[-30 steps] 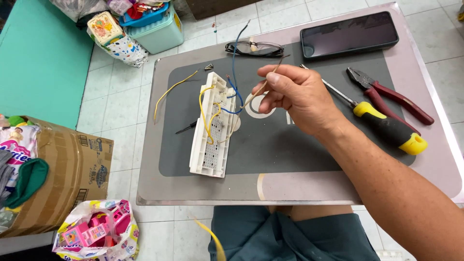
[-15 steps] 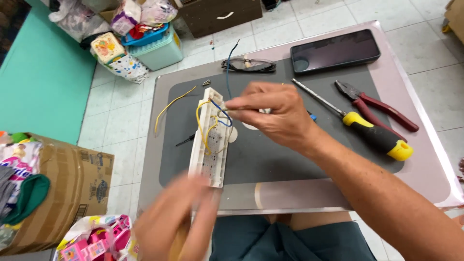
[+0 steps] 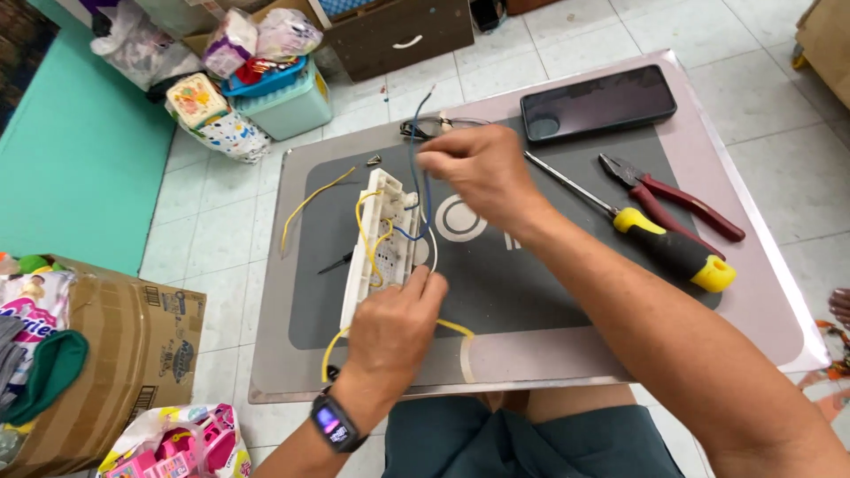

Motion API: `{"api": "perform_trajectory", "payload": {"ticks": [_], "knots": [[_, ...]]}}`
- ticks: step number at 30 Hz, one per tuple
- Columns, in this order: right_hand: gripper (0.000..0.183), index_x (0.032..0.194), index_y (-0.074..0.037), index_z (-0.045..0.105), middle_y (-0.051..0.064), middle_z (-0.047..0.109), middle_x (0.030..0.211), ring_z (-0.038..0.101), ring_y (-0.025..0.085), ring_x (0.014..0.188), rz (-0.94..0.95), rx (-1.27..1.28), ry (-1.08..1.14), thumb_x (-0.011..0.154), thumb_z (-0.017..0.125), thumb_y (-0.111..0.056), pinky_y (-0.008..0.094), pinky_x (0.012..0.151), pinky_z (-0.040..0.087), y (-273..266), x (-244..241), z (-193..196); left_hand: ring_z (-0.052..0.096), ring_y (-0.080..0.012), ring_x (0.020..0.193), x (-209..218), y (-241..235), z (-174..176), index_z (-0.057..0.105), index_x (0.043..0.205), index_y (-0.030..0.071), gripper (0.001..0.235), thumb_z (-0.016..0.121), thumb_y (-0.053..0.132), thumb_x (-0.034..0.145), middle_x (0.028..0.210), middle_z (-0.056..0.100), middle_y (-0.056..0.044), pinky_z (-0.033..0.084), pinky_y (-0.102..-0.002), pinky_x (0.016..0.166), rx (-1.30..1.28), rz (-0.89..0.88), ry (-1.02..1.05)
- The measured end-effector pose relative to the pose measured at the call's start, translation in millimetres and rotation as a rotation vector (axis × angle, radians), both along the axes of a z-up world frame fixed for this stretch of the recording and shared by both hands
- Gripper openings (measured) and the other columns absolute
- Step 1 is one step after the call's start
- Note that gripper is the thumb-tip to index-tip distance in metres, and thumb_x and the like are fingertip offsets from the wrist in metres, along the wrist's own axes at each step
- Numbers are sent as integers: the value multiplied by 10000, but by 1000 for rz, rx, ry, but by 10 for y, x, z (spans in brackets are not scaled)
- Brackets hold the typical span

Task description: The person strips the insulation from yellow and blue wires using pliers and twists the exposed ends. They then use a screwdriver to loosen screws on a white electrical outlet, insert the wires into the terminals, and tighten the screws to secure the connections.

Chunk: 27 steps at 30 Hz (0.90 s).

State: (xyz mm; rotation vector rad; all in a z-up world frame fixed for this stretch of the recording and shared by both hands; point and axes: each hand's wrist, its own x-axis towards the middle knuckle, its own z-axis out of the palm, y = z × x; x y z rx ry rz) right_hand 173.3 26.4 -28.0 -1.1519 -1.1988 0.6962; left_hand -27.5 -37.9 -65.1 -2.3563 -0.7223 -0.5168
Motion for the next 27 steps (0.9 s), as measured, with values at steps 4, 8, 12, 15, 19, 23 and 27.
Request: {"api": "perform_trajectory", "payload": {"ticks": [4, 8, 12, 15, 19, 23, 27], "knots": [[61, 800, -93, 763, 84, 702, 689, 690, 122, 697, 12, -56, 172, 741, 760, -77, 267, 645, 588, -213, 36, -8, 573, -113, 455, -92, -73, 99, 548, 893, 242, 63, 609, 229, 900, 763, 591, 106, 486, -264, 461, -26, 0, 77], [55, 852, -54, 766, 42, 760, 824, 650, 35, 738, 143, 131, -101, 805, 763, -83, 170, 643, 522, -439, -68, 295, 514, -144, 381, -62, -101, 117, 554, 1344, 176, 540, 569, 82, 812, 649, 531, 58, 428, -308, 374, -72, 204, 93], [103, 828, -81, 719, 6, 643, 595, 588, 50, 518, 128, 174, -241, 862, 626, -56, 202, 481, 456, -457, -168, 287, 514, -195, 369, -11, -117, 100, 662, 1171, 237, 286, 662, 355, 911, 544, 507, 28, 412, -343, 359, -109, 198, -66], [105, 797, -71, 649, 17, 569, 491, 474, 53, 443, 151, -25, -71, 887, 607, -107, 221, 437, 383, -437, -93, 269, 542, -201, 421, -11, -120, 151, 696, 1058, 216, 169, 700, 254, 893, 578, 533, 8, 435, -348, 379, -121, 171, -109], [141, 725, -95, 690, -76, 543, 619, 423, 31, 601, -41, 4, -158, 859, 697, -140, 226, 541, 349, -388, -5, 223, 631, -225, 598, -4, -132, 260, 645, 993, 126, 92, 661, 118, 903, 981, 643, -12, 463, -324, 429, -205, 81, -181], [129, 771, -73, 659, 19, 669, 741, 649, 97, 567, 54, -92, 108, 873, 625, -144, 213, 563, 557, -388, -10, 207, 695, -159, 848, -68, -109, 275, 708, 1027, 142, 134, 678, 149, 897, 1020, 714, 29, 511, -308, 542, -301, 52, -402], [211, 1032, 49, 645, 161, 716, 858, 683, 227, 621, 258, 27, 337, 912, 586, -113, 304, 618, 624, -564, -25, 331, 684, -177, 929, -76, -195, 497, 689, 1104, 149, 293, 760, 173, 821, 1102, 684, 6, 535, -317, 710, -459, 113, -618]]}}
